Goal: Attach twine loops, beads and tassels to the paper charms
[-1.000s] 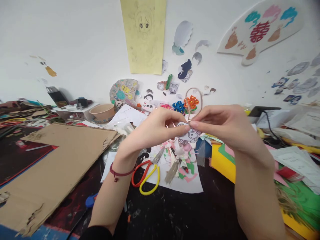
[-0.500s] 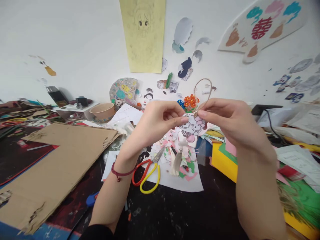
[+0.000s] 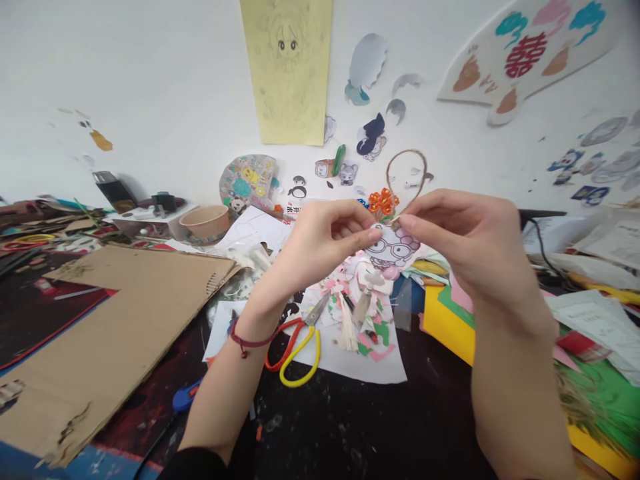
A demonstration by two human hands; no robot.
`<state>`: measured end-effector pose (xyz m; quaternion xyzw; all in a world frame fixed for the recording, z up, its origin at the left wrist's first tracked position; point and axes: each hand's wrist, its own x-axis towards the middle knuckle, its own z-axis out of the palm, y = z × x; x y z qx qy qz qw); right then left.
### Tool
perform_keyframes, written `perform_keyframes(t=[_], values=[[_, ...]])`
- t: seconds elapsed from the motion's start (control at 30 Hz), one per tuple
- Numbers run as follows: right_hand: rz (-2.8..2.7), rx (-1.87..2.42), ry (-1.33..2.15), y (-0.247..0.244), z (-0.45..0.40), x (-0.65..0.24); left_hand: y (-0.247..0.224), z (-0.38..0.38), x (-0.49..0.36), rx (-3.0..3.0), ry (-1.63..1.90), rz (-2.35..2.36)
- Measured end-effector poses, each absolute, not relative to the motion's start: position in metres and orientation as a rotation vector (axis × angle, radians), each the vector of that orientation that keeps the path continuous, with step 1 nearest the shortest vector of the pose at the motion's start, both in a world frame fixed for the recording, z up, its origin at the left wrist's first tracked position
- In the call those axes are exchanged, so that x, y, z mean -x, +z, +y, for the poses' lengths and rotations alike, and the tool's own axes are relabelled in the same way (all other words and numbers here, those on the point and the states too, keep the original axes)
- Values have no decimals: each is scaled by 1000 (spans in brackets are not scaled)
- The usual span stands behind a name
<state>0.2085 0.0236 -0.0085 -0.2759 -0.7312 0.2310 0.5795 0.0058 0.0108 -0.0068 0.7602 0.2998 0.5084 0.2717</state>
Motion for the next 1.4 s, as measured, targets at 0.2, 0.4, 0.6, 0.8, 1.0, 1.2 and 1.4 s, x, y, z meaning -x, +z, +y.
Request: perform_keyframes(t=[0.2, 0.4, 0.6, 0.8, 1.0, 1.2, 1.4], values=[[-1700, 585, 441, -10, 26, -205, -7, 8, -8, -2129, 1342, 879], [-1682, 582, 267, -12, 26, -198, -4, 5, -5, -2178, 1301, 885], [-1623, 634, 293, -14, 26, -196, -13, 10, -16, -2204, 1492, 894], [-1566, 655, 315, -15, 24, -192, -24, 11, -32, -2587, 2015, 1110], [-1542, 641, 316, -15, 19, -187, -27, 9, -36, -2621, 2060, 1271], [-1538, 621, 290, -18, 19, -182, -29, 4, -40, -2541, 2116, 1395], [-1593, 579, 331, -19, 23, -182, -27, 3, -36, -2366, 1993, 1397]])
